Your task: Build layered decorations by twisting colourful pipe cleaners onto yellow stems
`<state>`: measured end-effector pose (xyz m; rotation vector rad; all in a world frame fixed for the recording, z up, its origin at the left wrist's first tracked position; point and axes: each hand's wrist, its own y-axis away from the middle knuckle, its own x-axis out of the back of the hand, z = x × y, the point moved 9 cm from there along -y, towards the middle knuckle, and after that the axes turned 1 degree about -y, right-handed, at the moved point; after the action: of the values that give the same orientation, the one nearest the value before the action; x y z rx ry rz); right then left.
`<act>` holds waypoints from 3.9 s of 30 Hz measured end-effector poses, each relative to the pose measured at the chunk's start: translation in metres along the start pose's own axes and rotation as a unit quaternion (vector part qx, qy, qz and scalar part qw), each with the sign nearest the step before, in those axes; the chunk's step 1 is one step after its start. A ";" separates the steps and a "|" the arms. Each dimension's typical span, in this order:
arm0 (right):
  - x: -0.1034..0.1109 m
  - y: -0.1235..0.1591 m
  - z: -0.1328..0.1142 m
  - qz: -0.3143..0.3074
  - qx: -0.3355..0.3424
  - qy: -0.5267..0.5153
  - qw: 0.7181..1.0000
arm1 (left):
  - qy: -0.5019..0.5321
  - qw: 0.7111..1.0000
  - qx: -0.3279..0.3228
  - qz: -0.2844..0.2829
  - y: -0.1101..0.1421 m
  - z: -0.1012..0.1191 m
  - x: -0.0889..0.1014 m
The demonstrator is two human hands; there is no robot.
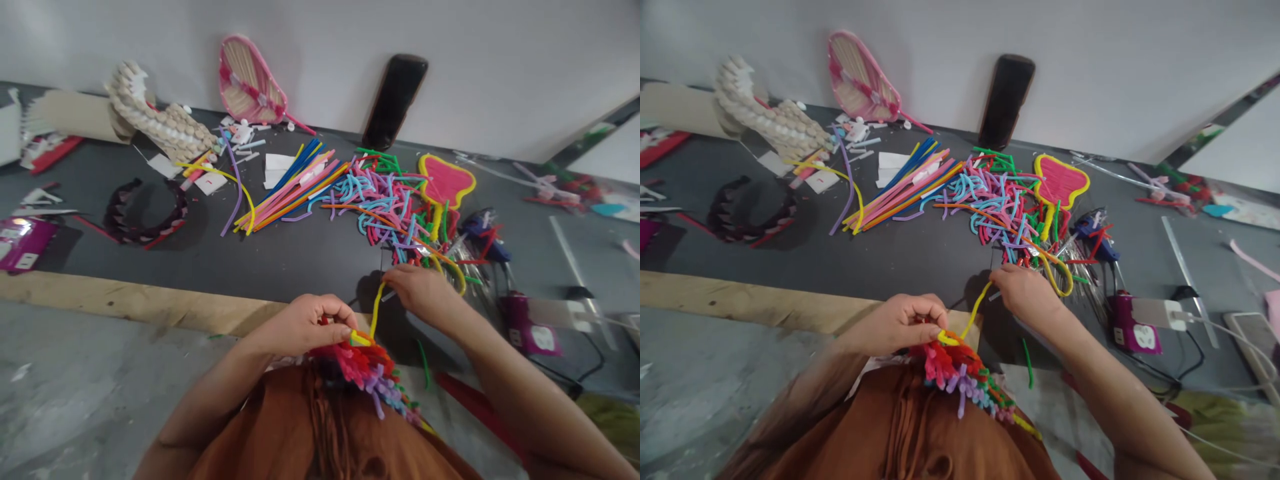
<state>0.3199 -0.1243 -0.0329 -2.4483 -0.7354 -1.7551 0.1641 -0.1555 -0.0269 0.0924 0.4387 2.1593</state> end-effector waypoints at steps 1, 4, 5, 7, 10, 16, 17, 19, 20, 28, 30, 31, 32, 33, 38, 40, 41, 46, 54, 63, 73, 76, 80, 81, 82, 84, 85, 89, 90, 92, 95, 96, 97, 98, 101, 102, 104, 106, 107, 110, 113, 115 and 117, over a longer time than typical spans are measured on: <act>0.004 0.001 -0.002 0.005 0.014 0.013 1.000 | -0.002 1.000 -0.003 0.003 0.000 0.000 0.001; 0.023 0.009 -0.032 0.043 0.123 -0.030 0.991 | -0.012 1.000 -0.003 0.015 0.000 0.001 0.003; 0.029 0.013 -0.045 0.051 0.161 -0.069 0.983 | -0.017 1.000 -0.003 0.017 0.000 0.002 0.004; 0.035 0.019 -0.067 0.026 0.219 -0.183 0.958 | -0.025 1.000 -0.004 0.018 0.001 0.002 0.005; 0.023 0.022 -0.083 -0.091 0.215 -0.326 0.916 | -0.039 0.999 -0.003 0.019 0.002 0.002 0.005; -0.005 0.020 -0.076 -0.216 0.174 -0.423 0.863 | -0.039 0.999 -0.009 0.024 0.005 0.006 0.005; -0.006 0.019 -0.076 -0.217 0.185 -0.430 0.857 | -0.041 0.999 -0.011 0.024 0.005 0.007 0.005; -0.006 0.014 -0.075 -0.198 0.203 -0.446 0.849 | -0.044 0.999 -0.014 0.022 0.004 0.010 0.004; -0.006 0.011 -0.075 -0.183 0.204 -0.457 0.846 | -0.044 0.999 -0.015 0.020 0.004 0.010 0.003; -0.021 -0.003 -0.078 -0.187 0.163 -0.430 0.868 | -0.069 0.997 -0.025 0.026 0.004 0.010 0.001; -0.022 -0.004 -0.080 -0.193 0.166 -0.401 0.880 | -0.078 0.996 -0.026 0.031 0.004 0.010 0.001; -0.022 -0.004 -0.079 -0.194 0.164 -0.389 0.886 | -0.081 0.996 -0.027 0.032 0.004 0.009 0.002; -0.022 -0.005 -0.078 -0.195 0.158 -0.378 0.891 | -0.083 0.996 -0.026 0.033 0.004 0.008 0.002; -0.022 -0.005 -0.076 -0.196 0.151 -0.368 0.896 | -0.083 0.996 -0.025 0.033 0.005 0.008 0.002; -0.019 -0.004 -0.060 -0.186 0.111 -0.331 0.918 | -0.071 0.997 -0.010 0.025 0.007 0.003 0.003; -0.017 -0.003 -0.056 -0.176 0.107 -0.322 0.924 | -0.067 0.997 -0.009 0.021 0.007 0.003 0.002; -0.017 -0.002 -0.055 -0.171 0.108 -0.320 0.926 | -0.067 0.998 -0.010 0.018 0.007 0.003 0.002; -0.017 -0.002 -0.058 -0.165 0.110 -0.319 0.927 | -0.063 0.998 -0.026 0.014 0.003 0.010 -0.002; -0.003 -0.013 -0.063 -0.081 0.102 -0.277 0.952 | -0.024 1.000 0.002 0.015 0.003 0.001 -0.002; 0.054 0.009 -0.080 0.092 0.182 -0.148 0.968 | 0.092 0.995 0.035 -0.008 0.000 -0.012 -0.004; 0.064 0.013 -0.110 0.145 0.258 -0.055 0.953 | -0.008 1.000 0.012 0.005 -0.002 -0.005 -0.006; 0.069 0.026 -0.128 0.160 0.298 -0.030 0.941 | -0.016 0.999 0.024 0.013 -0.002 -0.007 -0.004; 0.063 0.047 -0.146 0.140 0.353 -0.011 0.925 | -0.026 0.999 0.020 0.034 -0.003 -0.007 -0.001; 0.059 0.050 -0.147 0.125 0.358 -0.003 0.925 | -0.026 0.999 0.021 0.039 -0.003 -0.008 0.000; 0.055 0.053 -0.147 0.108 0.360 0.006 0.927 | -0.026 0.999 0.024 0.041 -0.003 -0.008 0.000; 0.049 0.055 -0.143 0.087 0.353 0.024 0.931 | -0.021 0.999 0.029 0.038 -0.002 -0.010 -0.001; 0.048 0.056 -0.140 0.085 0.346 0.031 0.934 | -0.015 0.999 0.032 0.034 -0.002 -0.011 -0.002; 0.053 0.058 -0.131 0.101 0.330 0.033 0.938 | 0.047 0.998 0.033 0.003 -0.002 -0.016 -0.006; 0.055 0.058 -0.129 0.106 0.329 0.028 0.938 | 0.063 0.997 0.033 -0.004 -0.002 -0.017 -0.006; 0.058 0.058 -0.126 0.115 0.324 0.013 0.939 | 0.080 0.997 0.021 -0.013 -0.001 -0.016 -0.005; 0.063 0.054 -0.116 0.120 0.302 -0.030 0.945 | 0.062 0.998 -0.008 -0.024 -0.001 -0.008 -0.002; 0.063 0.051 -0.111 0.118 0.291 -0.050 0.948 | 0.052 0.998 -0.011 -0.025 -0.001 -0.006 -0.001; 0.063 0.049 -0.107 0.113 0.280 -0.068 0.951 | 0.044 0.999 -0.011 -0.024 -0.002 -0.005 -0.001; 0.063 0.047 -0.103 0.111 0.272 -0.085 0.952 | 0.039 0.999 -0.007 -0.019 -0.002 -0.005 0.000; 0.061 0.043 -0.098 0.118 0.266 -0.114 0.950 | 0.044 0.999 0.017 0.001 -0.005 -0.009 -0.001; 0.061 0.043 -0.099 0.127 0.269 -0.118 0.947 | 0.050 0.998 0.026 0.006 -0.005 -0.011 -0.001; 0.061 0.044 -0.103 0.141 0.280 -0.116 0.942 | 0.060 0.997 0.039 0.013 -0.006 -0.013 -0.002; 0.059 0.045 -0.110 0.139 0.298 -0.101 0.939 | 0.062 0.997 0.040 0.018 -0.006 -0.012 -0.001; 0.058 0.046 -0.114 0.131 0.310 -0.090 0.938 | 0.059 0.997 0.041 0.017 -0.006 -0.011 -0.001; 0.053 0.051 -0.122 0.105 0.331 -0.054 0.936 | 0.050 0.998 0.044 0.009 -0.005 -0.009 0.001; 0.053 0.054 -0.124 0.100 0.326 -0.023 0.940 | 0.019 0.999 0.032 -0.005 -0.003 -0.005 0.002; 0.054 0.055 -0.124 0.108 0.320 -0.006 0.941 | -0.004 1.000 0.015 -0.019 -0.003 -0.003 0.001; 0.055 0.056 -0.124 0.117 0.316 0.004 0.941 | -0.020 1.000 -0.001 -0.021 -0.003 -0.001 0.002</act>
<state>0.2468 -0.1922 0.0743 -1.9874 -0.8074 -1.1965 0.1655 -0.1526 -0.0291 0.1238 0.4119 2.1122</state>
